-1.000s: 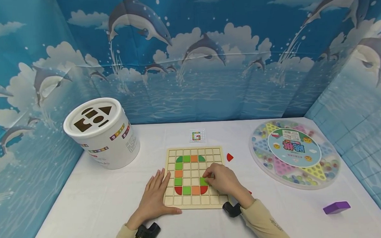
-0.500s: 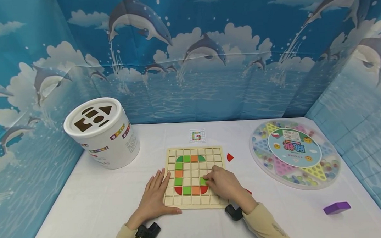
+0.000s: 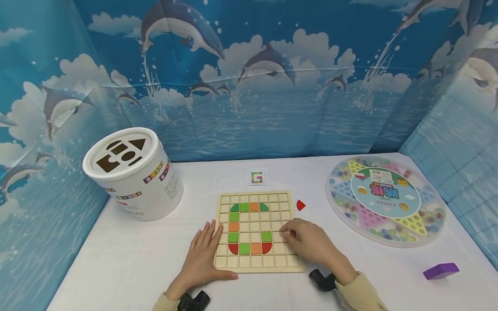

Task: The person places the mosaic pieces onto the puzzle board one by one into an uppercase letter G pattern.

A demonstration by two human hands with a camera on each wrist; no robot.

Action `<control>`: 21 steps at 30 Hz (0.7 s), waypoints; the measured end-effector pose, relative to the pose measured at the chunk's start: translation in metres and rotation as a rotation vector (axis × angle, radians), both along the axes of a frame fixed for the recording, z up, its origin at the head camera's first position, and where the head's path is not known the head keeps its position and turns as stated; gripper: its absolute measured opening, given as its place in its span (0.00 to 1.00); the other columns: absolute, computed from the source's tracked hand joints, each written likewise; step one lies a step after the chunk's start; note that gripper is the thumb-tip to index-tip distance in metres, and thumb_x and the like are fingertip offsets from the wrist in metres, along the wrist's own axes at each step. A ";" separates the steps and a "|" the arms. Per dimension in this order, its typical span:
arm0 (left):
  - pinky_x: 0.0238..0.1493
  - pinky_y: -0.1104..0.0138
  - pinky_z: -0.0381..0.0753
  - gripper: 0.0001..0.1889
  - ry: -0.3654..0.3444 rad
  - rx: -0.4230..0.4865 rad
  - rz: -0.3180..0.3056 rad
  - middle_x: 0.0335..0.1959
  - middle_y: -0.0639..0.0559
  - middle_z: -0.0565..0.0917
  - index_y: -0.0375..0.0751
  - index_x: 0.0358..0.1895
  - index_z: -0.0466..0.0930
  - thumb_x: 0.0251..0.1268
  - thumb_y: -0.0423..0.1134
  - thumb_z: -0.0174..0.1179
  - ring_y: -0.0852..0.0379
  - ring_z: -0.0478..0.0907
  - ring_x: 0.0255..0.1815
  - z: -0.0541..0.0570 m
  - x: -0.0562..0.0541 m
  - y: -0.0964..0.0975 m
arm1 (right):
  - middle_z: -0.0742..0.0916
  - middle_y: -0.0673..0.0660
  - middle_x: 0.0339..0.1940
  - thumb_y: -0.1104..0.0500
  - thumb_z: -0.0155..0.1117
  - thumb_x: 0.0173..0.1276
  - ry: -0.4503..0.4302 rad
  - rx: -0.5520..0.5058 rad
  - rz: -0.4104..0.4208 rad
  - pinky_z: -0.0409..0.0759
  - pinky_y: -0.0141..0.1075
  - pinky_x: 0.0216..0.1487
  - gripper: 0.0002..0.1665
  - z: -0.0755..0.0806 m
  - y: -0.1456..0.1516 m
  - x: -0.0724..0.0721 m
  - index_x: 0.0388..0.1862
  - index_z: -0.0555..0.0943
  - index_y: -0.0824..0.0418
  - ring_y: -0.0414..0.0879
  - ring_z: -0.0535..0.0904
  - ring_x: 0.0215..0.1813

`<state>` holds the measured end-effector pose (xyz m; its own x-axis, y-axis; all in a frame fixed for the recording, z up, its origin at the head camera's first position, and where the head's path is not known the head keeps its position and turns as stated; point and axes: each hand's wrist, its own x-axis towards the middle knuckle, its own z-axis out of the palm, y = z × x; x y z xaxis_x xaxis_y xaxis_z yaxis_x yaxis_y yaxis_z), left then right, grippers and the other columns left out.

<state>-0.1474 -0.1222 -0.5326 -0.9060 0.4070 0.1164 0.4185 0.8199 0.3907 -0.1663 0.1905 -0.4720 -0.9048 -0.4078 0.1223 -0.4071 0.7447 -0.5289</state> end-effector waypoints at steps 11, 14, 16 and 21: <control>0.70 0.52 0.37 0.68 0.002 0.004 0.006 0.76 0.41 0.44 0.39 0.76 0.45 0.32 0.77 0.63 0.46 0.36 0.75 0.000 0.000 0.000 | 0.79 0.42 0.27 0.60 0.66 0.64 -0.101 0.013 -0.036 0.71 0.31 0.24 0.03 0.005 0.059 0.008 0.37 0.84 0.55 0.36 0.70 0.25; 0.70 0.52 0.37 0.68 0.007 0.000 0.006 0.76 0.41 0.44 0.39 0.76 0.45 0.32 0.78 0.63 0.46 0.36 0.75 -0.001 0.000 0.000 | 0.78 0.41 0.29 0.59 0.68 0.62 -0.122 0.009 0.012 0.72 0.31 0.29 0.05 0.002 0.068 0.012 0.37 0.84 0.54 0.36 0.70 0.29; 0.70 0.52 0.37 0.68 0.008 0.001 0.006 0.76 0.41 0.44 0.39 0.76 0.46 0.32 0.78 0.63 0.46 0.35 0.75 -0.002 0.000 0.000 | 0.78 0.42 0.31 0.58 0.70 0.60 -0.130 0.007 0.038 0.72 0.31 0.32 0.07 0.000 0.073 0.016 0.38 0.83 0.53 0.37 0.70 0.32; 0.70 0.52 0.37 0.68 0.010 0.000 0.007 0.76 0.41 0.44 0.39 0.76 0.46 0.32 0.78 0.62 0.46 0.35 0.75 -0.002 0.000 0.000 | 0.77 0.43 0.33 0.53 0.74 0.55 -0.168 0.020 0.067 0.72 0.31 0.35 0.15 -0.003 0.080 0.021 0.41 0.82 0.52 0.39 0.69 0.36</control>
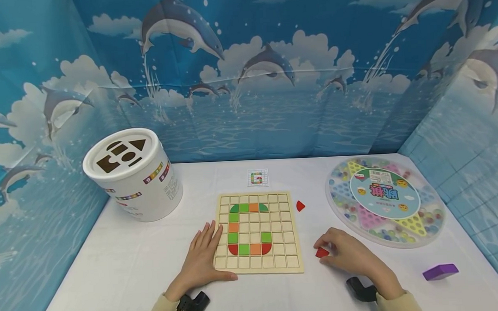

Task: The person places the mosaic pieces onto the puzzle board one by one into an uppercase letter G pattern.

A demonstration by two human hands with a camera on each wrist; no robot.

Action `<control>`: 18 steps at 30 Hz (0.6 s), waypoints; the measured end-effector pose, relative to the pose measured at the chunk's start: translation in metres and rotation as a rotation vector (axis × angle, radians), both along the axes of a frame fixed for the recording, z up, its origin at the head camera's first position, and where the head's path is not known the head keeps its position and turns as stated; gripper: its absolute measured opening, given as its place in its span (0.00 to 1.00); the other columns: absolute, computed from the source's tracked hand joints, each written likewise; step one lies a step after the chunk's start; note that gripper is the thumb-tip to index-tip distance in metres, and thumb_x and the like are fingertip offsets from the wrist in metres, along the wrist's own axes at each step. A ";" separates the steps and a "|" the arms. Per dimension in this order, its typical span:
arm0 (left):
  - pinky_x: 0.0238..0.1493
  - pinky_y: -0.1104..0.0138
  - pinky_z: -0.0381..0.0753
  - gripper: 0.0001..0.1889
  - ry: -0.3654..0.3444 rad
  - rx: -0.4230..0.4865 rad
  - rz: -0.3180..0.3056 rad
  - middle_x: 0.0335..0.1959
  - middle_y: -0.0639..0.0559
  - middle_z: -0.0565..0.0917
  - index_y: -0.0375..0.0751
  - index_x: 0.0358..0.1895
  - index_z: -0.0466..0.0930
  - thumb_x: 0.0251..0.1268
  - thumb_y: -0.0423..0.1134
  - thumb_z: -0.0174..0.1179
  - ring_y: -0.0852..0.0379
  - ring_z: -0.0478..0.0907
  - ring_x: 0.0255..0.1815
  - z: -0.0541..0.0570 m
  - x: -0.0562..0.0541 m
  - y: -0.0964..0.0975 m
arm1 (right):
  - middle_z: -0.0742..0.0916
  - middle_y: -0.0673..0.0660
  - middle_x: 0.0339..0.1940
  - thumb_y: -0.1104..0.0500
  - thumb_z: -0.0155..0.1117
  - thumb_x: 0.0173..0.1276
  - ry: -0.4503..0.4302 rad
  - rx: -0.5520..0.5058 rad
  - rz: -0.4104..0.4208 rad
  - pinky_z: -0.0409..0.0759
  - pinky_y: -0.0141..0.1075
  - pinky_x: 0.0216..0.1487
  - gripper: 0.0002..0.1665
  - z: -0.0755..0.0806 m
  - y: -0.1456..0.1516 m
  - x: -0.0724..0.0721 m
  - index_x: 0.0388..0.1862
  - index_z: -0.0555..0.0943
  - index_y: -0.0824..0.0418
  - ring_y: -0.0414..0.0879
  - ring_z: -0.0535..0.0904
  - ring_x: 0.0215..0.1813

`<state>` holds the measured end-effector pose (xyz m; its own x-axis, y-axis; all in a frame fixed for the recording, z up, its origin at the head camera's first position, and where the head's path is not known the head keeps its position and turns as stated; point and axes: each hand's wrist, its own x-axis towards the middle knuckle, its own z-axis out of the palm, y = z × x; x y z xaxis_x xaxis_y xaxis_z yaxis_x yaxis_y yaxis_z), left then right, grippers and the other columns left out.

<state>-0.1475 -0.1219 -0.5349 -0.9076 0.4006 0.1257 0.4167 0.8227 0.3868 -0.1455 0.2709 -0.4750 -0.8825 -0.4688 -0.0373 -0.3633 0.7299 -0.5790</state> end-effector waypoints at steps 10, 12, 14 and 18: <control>0.70 0.52 0.36 0.68 -0.020 0.001 0.000 0.76 0.41 0.43 0.40 0.76 0.45 0.32 0.78 0.63 0.47 0.34 0.75 0.001 0.000 0.000 | 0.76 0.43 0.28 0.58 0.74 0.54 -0.016 -0.015 -0.029 0.70 0.30 0.28 0.13 -0.006 0.001 -0.001 0.38 0.81 0.52 0.37 0.68 0.29; 0.70 0.52 0.36 0.68 -0.020 0.001 0.000 0.76 0.41 0.43 0.40 0.76 0.45 0.32 0.78 0.63 0.47 0.34 0.75 0.001 -0.001 0.000 | 0.76 0.43 0.27 0.58 0.74 0.54 -0.014 -0.008 -0.049 0.69 0.30 0.27 0.12 -0.006 -0.001 -0.001 0.36 0.81 0.52 0.36 0.68 0.27; 0.70 0.52 0.36 0.68 -0.020 0.001 0.000 0.76 0.41 0.44 0.40 0.76 0.46 0.32 0.78 0.63 0.47 0.34 0.75 0.001 -0.001 0.000 | 0.75 0.43 0.25 0.57 0.75 0.54 -0.012 0.001 -0.064 0.68 0.30 0.26 0.11 -0.007 -0.002 -0.002 0.34 0.80 0.51 0.36 0.68 0.27; 0.70 0.52 0.36 0.68 -0.017 0.001 0.001 0.76 0.41 0.44 0.40 0.76 0.46 0.32 0.78 0.63 0.47 0.34 0.75 0.000 -0.001 0.000 | 0.75 0.45 0.24 0.58 0.76 0.52 -0.020 0.008 -0.076 0.68 0.30 0.26 0.13 -0.006 -0.004 -0.005 0.31 0.78 0.51 0.37 0.68 0.27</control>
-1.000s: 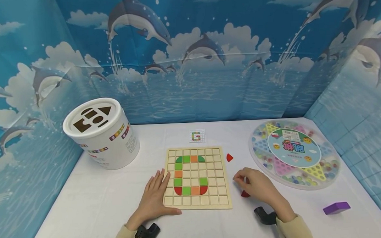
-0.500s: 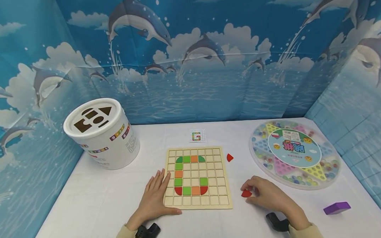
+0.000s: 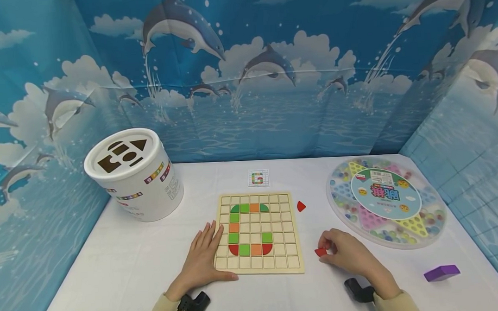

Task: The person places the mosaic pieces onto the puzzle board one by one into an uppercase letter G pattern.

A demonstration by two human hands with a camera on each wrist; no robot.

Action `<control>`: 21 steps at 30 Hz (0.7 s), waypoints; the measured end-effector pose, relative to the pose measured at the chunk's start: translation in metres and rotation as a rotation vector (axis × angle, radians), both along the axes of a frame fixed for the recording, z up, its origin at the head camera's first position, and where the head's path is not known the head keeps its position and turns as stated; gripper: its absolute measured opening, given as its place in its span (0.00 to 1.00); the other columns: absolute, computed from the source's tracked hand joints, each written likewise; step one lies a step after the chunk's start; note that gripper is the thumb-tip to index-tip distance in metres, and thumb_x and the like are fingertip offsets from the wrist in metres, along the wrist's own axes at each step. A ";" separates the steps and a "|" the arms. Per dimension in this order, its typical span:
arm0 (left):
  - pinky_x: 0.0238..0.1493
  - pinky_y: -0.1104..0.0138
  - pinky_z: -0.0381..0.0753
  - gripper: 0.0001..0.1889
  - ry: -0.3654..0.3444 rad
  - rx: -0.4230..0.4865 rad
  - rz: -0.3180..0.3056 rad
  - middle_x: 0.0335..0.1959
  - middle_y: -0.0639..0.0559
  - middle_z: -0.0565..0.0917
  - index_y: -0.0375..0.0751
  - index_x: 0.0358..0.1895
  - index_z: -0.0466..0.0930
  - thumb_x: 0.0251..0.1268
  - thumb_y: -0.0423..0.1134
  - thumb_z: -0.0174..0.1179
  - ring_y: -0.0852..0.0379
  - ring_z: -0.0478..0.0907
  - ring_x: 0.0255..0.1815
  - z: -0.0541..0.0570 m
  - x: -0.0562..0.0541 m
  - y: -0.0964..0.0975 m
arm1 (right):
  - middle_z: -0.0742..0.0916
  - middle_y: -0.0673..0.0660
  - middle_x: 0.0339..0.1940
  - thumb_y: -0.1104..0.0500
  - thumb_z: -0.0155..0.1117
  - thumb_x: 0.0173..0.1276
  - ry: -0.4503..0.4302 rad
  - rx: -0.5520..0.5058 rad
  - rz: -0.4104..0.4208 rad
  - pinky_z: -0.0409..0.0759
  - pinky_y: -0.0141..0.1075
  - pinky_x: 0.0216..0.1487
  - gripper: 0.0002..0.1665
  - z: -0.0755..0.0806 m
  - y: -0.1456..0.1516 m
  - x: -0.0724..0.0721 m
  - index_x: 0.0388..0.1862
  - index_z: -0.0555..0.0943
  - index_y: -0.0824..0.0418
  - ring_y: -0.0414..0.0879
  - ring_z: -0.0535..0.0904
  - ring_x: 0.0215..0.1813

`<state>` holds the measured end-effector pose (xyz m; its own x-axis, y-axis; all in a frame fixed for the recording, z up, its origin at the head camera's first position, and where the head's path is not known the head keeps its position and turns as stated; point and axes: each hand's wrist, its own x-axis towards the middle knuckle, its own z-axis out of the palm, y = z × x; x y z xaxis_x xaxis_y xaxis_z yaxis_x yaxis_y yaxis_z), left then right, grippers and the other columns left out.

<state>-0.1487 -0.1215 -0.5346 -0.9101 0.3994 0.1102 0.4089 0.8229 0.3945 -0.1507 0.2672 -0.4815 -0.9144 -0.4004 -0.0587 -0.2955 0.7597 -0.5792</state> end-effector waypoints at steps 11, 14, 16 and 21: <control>0.70 0.51 0.37 0.68 0.007 0.001 -0.005 0.76 0.41 0.44 0.39 0.76 0.46 0.33 0.78 0.63 0.46 0.35 0.75 0.001 0.000 -0.001 | 0.74 0.46 0.22 0.58 0.76 0.52 -0.043 -0.110 0.010 0.64 0.30 0.23 0.15 -0.003 0.000 -0.003 0.29 0.76 0.53 0.36 0.66 0.23; 0.70 0.51 0.37 0.68 0.009 0.007 -0.005 0.76 0.40 0.44 0.39 0.76 0.46 0.33 0.77 0.63 0.46 0.35 0.75 0.001 0.000 -0.001 | 0.73 0.45 0.22 0.57 0.75 0.54 -0.020 -0.110 -0.005 0.64 0.30 0.23 0.13 -0.003 -0.001 -0.002 0.31 0.77 0.53 0.36 0.66 0.23; 0.70 0.51 0.37 0.68 0.013 0.011 -0.006 0.76 0.40 0.44 0.39 0.75 0.46 0.33 0.77 0.64 0.45 0.36 0.75 0.001 0.000 -0.001 | 0.74 0.45 0.23 0.58 0.73 0.56 -0.006 -0.111 -0.013 0.65 0.30 0.23 0.11 -0.001 -0.004 -0.002 0.34 0.79 0.53 0.37 0.66 0.23; 0.70 0.51 0.37 0.68 0.011 0.006 -0.007 0.76 0.40 0.44 0.39 0.76 0.46 0.33 0.77 0.64 0.46 0.35 0.75 0.000 0.000 -0.001 | 0.76 0.47 0.27 0.61 0.70 0.60 0.009 -0.133 -0.035 0.67 0.31 0.23 0.10 0.004 -0.013 -0.006 0.41 0.83 0.55 0.39 0.68 0.25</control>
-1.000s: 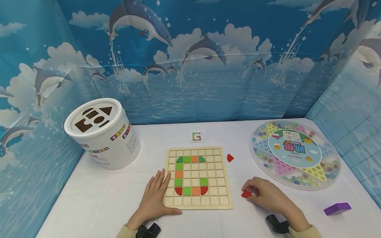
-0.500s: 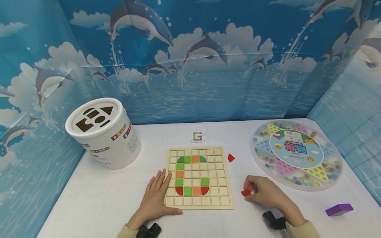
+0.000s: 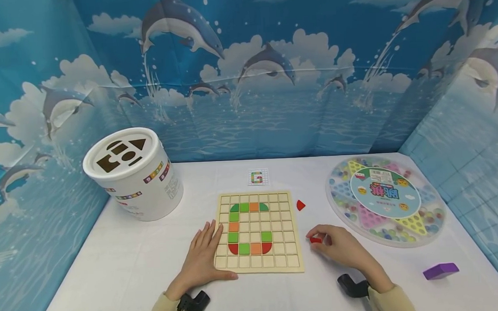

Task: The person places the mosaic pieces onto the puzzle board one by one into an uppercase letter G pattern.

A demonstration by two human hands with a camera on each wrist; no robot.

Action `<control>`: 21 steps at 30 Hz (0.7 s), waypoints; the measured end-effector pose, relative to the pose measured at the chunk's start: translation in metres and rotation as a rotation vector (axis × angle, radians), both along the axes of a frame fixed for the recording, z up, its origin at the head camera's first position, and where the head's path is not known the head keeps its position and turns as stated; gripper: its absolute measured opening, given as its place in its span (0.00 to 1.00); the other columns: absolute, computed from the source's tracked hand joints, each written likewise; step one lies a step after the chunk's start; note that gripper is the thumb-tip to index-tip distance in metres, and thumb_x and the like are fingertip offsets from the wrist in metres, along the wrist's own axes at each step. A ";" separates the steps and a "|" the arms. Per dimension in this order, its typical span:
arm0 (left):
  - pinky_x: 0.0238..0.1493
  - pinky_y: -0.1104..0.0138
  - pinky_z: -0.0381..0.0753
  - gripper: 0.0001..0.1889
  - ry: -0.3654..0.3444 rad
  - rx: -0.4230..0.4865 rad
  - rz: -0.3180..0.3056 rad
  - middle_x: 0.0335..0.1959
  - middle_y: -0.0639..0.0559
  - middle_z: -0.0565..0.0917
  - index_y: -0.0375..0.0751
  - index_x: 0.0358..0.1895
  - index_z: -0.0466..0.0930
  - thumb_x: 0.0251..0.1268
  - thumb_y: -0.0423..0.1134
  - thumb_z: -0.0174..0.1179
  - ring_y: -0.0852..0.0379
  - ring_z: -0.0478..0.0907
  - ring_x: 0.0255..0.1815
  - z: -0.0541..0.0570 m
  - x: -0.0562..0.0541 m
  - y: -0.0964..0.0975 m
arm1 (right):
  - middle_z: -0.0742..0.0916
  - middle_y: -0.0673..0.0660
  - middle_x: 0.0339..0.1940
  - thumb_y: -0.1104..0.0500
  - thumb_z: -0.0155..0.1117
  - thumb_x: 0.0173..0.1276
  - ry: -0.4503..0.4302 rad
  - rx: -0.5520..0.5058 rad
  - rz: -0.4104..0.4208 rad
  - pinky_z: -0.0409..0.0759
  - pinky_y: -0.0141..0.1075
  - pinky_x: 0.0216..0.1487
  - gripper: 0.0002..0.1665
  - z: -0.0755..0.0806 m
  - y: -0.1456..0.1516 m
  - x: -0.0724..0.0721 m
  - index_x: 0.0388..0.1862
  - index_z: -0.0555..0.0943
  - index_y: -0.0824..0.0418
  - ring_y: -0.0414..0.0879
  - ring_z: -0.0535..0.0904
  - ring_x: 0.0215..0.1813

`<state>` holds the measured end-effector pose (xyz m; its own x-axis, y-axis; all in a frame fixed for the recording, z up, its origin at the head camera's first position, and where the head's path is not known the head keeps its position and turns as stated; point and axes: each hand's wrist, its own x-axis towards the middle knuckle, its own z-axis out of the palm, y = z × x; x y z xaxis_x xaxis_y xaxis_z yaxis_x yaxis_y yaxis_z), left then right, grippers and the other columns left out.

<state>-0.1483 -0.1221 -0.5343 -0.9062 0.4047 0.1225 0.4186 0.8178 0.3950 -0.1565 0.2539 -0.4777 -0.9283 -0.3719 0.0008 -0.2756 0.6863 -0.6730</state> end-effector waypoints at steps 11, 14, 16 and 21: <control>0.70 0.52 0.37 0.68 -0.002 0.000 0.000 0.76 0.41 0.44 0.40 0.76 0.45 0.33 0.77 0.64 0.46 0.35 0.75 -0.001 -0.001 0.000 | 0.81 0.46 0.21 0.61 0.75 0.54 0.008 -0.107 -0.049 0.71 0.32 0.26 0.08 0.011 -0.035 -0.022 0.27 0.82 0.54 0.41 0.74 0.24; 0.70 0.52 0.36 0.68 -0.001 -0.001 -0.003 0.76 0.41 0.44 0.40 0.76 0.45 0.33 0.77 0.64 0.46 0.35 0.75 -0.001 -0.001 0.000 | 0.79 0.47 0.19 0.60 0.76 0.52 0.018 -0.108 -0.079 0.67 0.32 0.23 0.08 0.011 -0.046 -0.027 0.25 0.83 0.53 0.41 0.71 0.22; 0.70 0.52 0.36 0.68 -0.002 -0.001 -0.004 0.76 0.41 0.44 0.40 0.76 0.45 0.33 0.77 0.64 0.46 0.35 0.75 -0.002 -0.001 0.000 | 0.78 0.48 0.19 0.59 0.76 0.52 0.029 -0.112 -0.096 0.65 0.33 0.21 0.08 0.009 -0.052 -0.029 0.25 0.83 0.53 0.41 0.69 0.20; 0.70 0.50 0.39 0.68 0.028 0.005 -0.007 0.75 0.39 0.46 0.38 0.75 0.47 0.32 0.76 0.64 0.44 0.38 0.75 -0.001 0.000 0.000 | 0.79 0.48 0.17 0.56 0.77 0.51 0.026 -0.156 -0.144 0.67 0.33 0.22 0.10 0.006 -0.067 -0.037 0.25 0.83 0.55 0.42 0.70 0.19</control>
<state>-0.1486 -0.1225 -0.5356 -0.8994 0.4105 0.1502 0.4356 0.8127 0.3871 -0.1931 0.1864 -0.4721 -0.9708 -0.2286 0.0724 -0.2004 0.6076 -0.7685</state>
